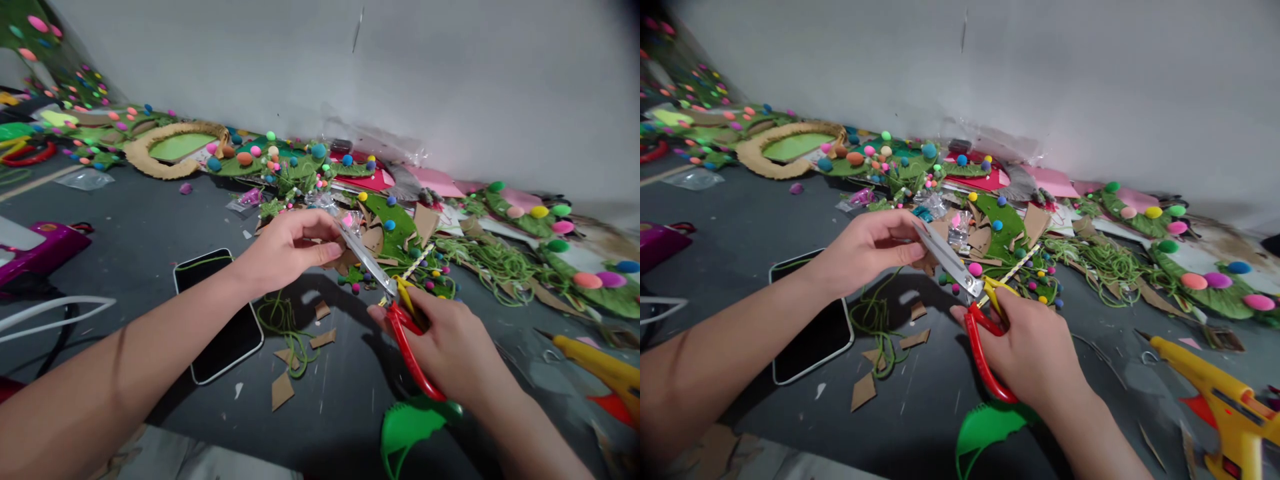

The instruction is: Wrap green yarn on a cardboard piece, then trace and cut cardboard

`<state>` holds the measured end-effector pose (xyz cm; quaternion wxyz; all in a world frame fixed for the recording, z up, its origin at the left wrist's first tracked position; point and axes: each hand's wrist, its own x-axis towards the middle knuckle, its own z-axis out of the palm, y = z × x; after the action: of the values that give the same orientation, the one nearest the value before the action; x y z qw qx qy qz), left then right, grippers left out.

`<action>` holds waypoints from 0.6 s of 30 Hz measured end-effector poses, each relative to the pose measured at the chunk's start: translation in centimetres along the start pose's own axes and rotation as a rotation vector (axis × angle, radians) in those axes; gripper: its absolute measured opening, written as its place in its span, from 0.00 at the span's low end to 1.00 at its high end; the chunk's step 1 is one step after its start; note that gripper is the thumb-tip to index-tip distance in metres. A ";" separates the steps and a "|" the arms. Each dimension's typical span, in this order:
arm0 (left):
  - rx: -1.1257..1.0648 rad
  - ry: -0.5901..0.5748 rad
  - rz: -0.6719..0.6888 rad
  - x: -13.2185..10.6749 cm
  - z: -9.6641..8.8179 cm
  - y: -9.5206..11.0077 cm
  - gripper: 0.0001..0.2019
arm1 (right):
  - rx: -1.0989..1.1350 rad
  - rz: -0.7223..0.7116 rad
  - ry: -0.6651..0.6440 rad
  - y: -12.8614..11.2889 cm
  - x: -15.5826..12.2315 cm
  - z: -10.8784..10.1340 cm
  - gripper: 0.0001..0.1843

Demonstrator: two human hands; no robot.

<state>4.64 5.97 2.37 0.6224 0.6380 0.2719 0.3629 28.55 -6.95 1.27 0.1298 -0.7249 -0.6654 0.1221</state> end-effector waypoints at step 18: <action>0.051 0.079 0.016 0.0 0.1 0.6 0.08 | 0.280 0.119 -0.110 0.5 0.8 -0.5 0.35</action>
<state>4.65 5.92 3.00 0.5918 0.6411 0.3003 0.3854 29.21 -6.24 1.54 0.1853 -0.7300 -0.6040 0.2605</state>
